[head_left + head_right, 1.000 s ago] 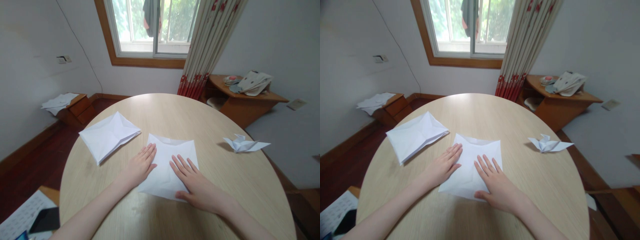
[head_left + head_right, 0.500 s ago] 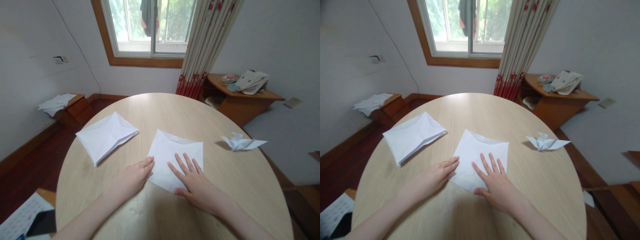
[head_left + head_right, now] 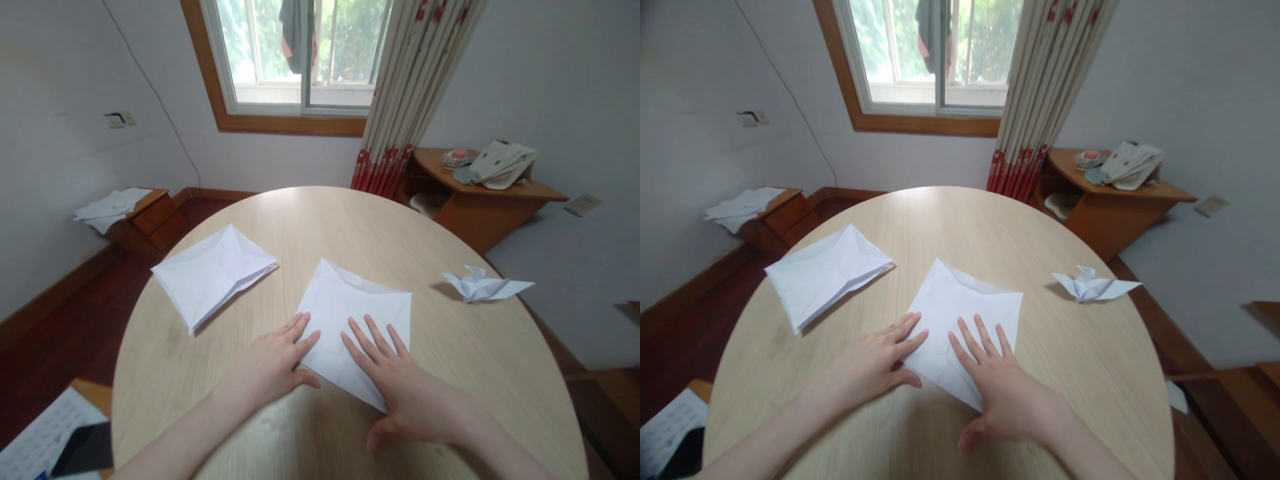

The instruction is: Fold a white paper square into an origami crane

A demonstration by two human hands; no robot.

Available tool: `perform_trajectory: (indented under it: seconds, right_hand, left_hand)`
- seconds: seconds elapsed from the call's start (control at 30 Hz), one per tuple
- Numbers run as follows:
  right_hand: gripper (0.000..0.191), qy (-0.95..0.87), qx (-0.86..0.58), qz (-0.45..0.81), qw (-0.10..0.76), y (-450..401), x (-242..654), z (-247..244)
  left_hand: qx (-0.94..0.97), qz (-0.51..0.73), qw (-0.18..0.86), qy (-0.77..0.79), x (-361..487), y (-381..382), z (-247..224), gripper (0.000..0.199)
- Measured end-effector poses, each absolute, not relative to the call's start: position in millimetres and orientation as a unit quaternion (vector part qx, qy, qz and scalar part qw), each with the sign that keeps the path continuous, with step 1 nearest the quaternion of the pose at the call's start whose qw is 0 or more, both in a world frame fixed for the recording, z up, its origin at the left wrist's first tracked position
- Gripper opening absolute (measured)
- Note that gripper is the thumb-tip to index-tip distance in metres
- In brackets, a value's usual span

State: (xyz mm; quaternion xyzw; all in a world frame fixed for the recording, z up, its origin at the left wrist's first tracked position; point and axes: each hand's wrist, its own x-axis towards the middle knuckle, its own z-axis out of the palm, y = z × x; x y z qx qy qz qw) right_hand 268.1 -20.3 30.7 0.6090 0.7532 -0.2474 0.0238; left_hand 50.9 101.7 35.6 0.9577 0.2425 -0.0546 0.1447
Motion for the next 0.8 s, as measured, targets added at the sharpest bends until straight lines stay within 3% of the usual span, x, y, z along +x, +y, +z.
perform_trajectory:
  seconds: [0.17, 0.37, 0.53, 0.8]
  right_hand:
    - [0.133, 0.743, 0.611, -0.270, 0.053, -15, 269, 37]
    - [0.125, 0.755, 0.596, -0.273, 0.016, -12, 273, 36]
    - [0.096, 0.759, 0.585, -0.285, -0.014, -13, 280, 44]
    - [0.088, 0.756, 0.544, -0.354, -0.084, -10, 299, 57]
  left_hand:
    - [0.963, -0.047, 0.118, 0.238, 52, 99, 38, 0.064]
    - [0.972, -0.042, 0.073, 0.219, 49, 96, 40, 0.066]
    - [0.978, -0.005, 0.071, 0.194, 46, 90, 47, 0.056]
    - [0.969, 0.028, 0.205, 0.136, 40, 107, 74, 0.058]
